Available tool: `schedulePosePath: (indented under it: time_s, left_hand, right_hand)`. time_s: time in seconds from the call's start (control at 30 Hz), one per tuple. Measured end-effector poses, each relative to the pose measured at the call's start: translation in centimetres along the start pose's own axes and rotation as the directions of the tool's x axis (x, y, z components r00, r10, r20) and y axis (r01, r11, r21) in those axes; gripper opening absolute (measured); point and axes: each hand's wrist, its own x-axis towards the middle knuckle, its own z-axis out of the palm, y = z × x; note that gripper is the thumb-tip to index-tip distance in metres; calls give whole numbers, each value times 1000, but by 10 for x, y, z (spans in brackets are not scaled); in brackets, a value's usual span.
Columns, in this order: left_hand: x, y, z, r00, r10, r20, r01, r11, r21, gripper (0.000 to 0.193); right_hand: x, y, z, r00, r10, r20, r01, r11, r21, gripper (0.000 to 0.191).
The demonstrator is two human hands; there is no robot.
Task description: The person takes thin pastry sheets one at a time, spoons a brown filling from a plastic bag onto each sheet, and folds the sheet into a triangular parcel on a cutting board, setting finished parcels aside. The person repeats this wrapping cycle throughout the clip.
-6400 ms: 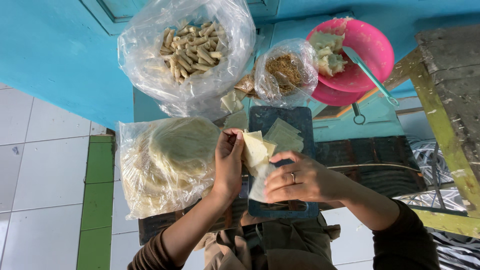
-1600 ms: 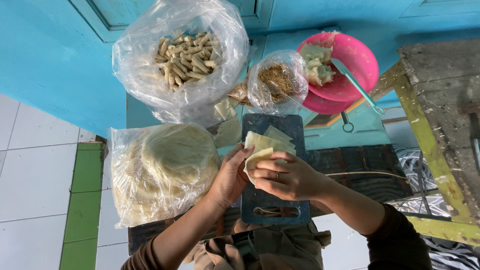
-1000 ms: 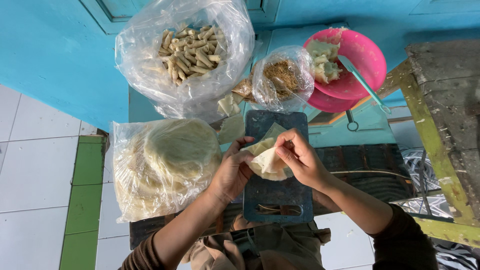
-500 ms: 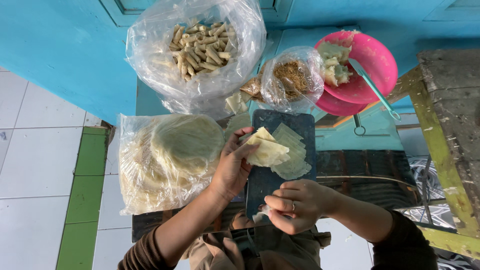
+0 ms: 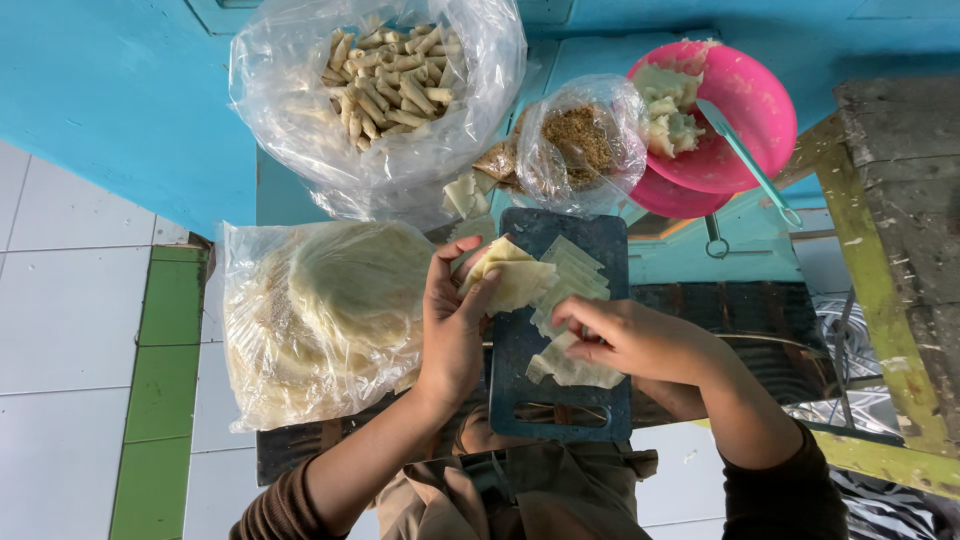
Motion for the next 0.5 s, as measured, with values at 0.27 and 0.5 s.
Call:
schedulePosePath:
  time_s: [0.27,0.5]
  left_hand:
    - [-4,1,1,1000,1,-1,0,997,73,36]
    - [-3,-2,-1,999,-9,48,7,998,57,30]
  right_hand:
    - [6,8,-7,984,171,-46,-173,984,-51,33]
    - [4,-1,-15,996,43,82,-43,999,-7,28]
